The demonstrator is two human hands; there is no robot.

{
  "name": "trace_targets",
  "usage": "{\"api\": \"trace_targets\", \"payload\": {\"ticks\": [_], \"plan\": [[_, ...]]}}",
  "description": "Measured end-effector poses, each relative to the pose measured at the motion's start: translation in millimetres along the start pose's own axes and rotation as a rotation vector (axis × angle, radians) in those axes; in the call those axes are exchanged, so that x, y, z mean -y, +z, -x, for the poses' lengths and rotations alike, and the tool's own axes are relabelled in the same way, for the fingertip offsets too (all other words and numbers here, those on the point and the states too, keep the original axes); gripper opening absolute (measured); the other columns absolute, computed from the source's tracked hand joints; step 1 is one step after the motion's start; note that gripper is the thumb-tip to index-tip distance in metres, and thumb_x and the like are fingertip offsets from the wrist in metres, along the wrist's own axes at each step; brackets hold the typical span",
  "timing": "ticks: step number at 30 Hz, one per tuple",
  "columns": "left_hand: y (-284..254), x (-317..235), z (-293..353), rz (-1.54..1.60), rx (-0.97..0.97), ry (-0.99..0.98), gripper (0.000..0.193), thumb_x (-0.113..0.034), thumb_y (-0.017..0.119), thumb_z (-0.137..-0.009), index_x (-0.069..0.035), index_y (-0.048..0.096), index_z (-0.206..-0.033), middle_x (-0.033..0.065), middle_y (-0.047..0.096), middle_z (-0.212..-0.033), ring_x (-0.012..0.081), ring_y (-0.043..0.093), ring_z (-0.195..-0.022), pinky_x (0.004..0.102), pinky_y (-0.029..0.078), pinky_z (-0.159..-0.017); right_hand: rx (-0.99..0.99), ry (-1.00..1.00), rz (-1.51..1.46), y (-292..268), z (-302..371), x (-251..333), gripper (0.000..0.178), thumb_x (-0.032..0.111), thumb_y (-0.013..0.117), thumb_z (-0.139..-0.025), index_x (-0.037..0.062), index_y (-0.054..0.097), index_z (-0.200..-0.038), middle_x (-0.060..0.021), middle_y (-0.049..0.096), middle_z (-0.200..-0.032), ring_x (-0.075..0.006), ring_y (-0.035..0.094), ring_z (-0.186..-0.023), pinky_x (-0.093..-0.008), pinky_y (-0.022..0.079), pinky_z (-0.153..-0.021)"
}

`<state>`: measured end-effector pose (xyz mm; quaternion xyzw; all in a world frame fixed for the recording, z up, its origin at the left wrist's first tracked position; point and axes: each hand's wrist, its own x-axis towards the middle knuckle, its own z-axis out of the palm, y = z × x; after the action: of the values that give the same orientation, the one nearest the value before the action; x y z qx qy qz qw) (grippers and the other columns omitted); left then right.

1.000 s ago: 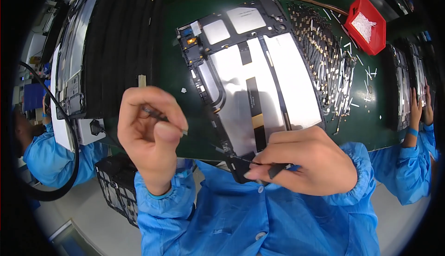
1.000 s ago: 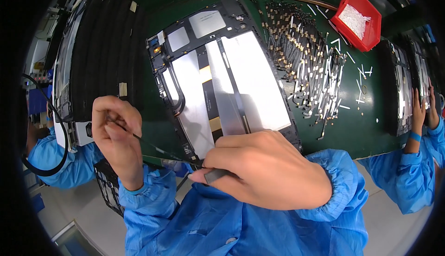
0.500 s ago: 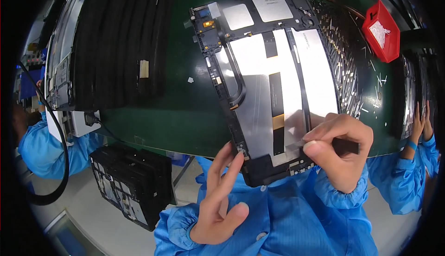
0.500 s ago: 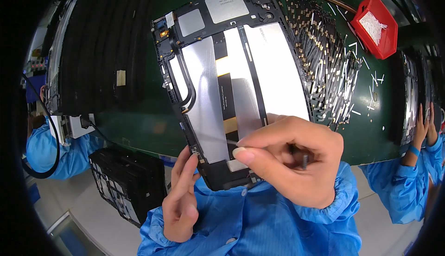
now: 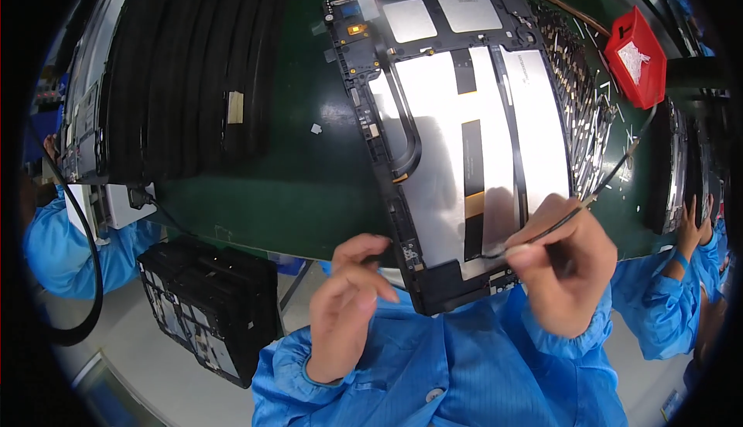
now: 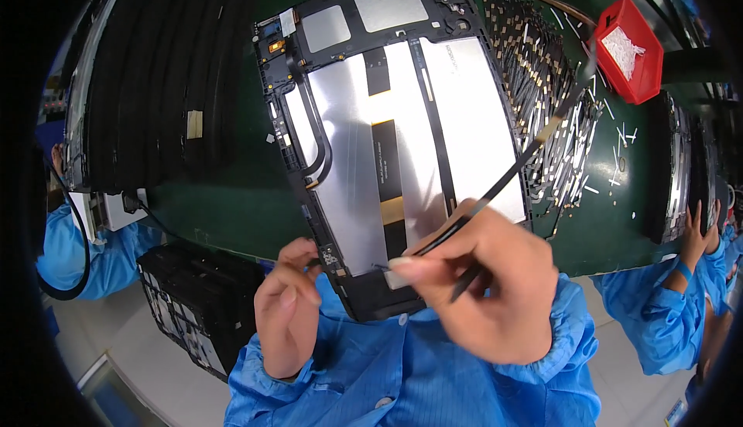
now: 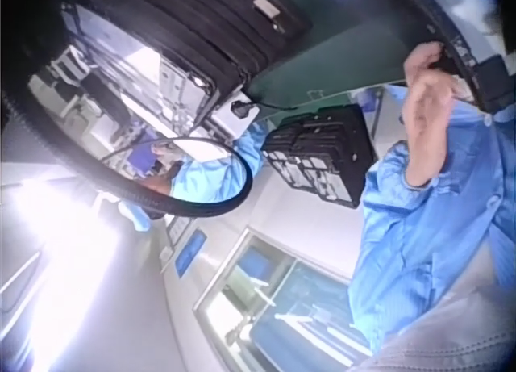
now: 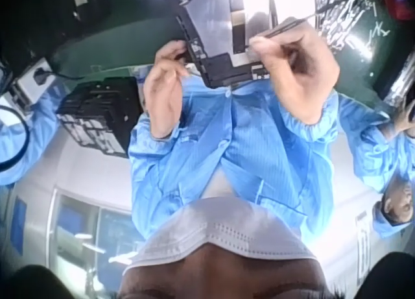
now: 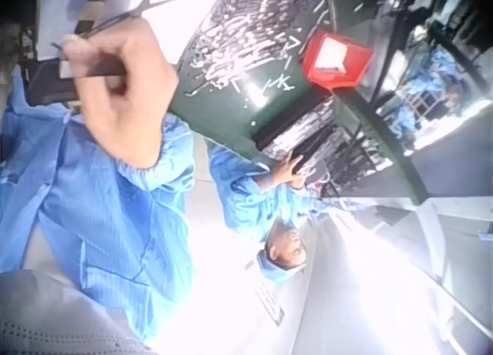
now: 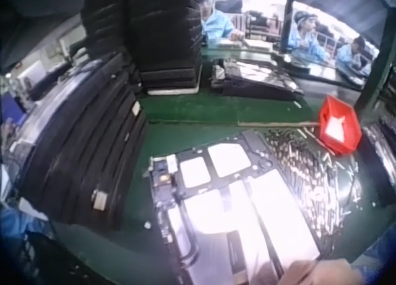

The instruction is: The person assembles tablet screen components by connecting flex cables and applying adhesive strips to a tablet screen, using tweezers to manipulate the small parts.

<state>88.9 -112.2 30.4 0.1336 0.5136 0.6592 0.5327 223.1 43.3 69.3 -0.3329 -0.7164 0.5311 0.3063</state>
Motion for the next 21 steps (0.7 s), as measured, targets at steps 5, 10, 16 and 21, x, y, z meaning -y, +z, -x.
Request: {"api": "trace_targets", "payload": {"ticks": [5, 10, 16, 21], "plan": [[1, 11, -19, -0.269, -0.075, 0.308, 0.009, -0.003, 0.056, -0.083, 0.001, 0.056, -0.091, 0.0129, 0.049, -0.104, 0.0168, 0.048, -0.093, 0.0279, 0.037, -0.085, 0.351, -0.082, 0.263, 17, -9, 7, 0.017, -0.009, 0.064, -0.067, -0.0034, 0.055, -0.081, -0.0148, 0.057, -0.074, -0.0267, 0.056, -0.063, -0.033, 0.046, -0.057], [4, 12, -29, -0.396, -0.129, 0.394, 0.017, 0.004, 0.064, -0.073, -0.001, 0.054, -0.086, 0.0103, 0.051, -0.092, 0.015, 0.05, -0.082, 0.0252, 0.04, -0.075, 0.311, -0.123, 0.44, 24, -4, 4, 0.03, -0.003, 0.065, -0.063, -0.0016, 0.053, -0.09, -0.0155, 0.05, -0.085, -0.0317, 0.054, -0.071, -0.0377, 0.047, -0.061], [4, 8, -36, -0.472, -0.09, 0.388, 0.02, 0.001, 0.07, -0.07, -0.002, 0.054, -0.082, 0.0079, 0.052, -0.085, 0.0137, 0.05, -0.077, 0.0247, 0.04, -0.071, 0.206, -0.148, 0.435, 29, 0, 0, 0.027, -0.002, 0.066, -0.064, -0.0018, 0.053, -0.088, -0.0149, 0.051, -0.083, -0.0307, 0.055, -0.071, -0.0375, 0.047, -0.059], [-2, 13, -35, -0.401, -0.077, 0.374, 0.016, -0.001, 0.067, -0.073, -0.001, 0.053, -0.082, 0.0093, 0.051, -0.086, 0.0139, 0.05, -0.078, 0.0252, 0.04, -0.072, 0.276, -0.103, 0.463, 28, -2, 5, 0.022, 0.001, 0.067, -0.066, -0.0002, 0.055, -0.084, -0.0118, 0.05, -0.081, -0.0287, 0.055, -0.073, -0.0359, 0.046, -0.061]]}}
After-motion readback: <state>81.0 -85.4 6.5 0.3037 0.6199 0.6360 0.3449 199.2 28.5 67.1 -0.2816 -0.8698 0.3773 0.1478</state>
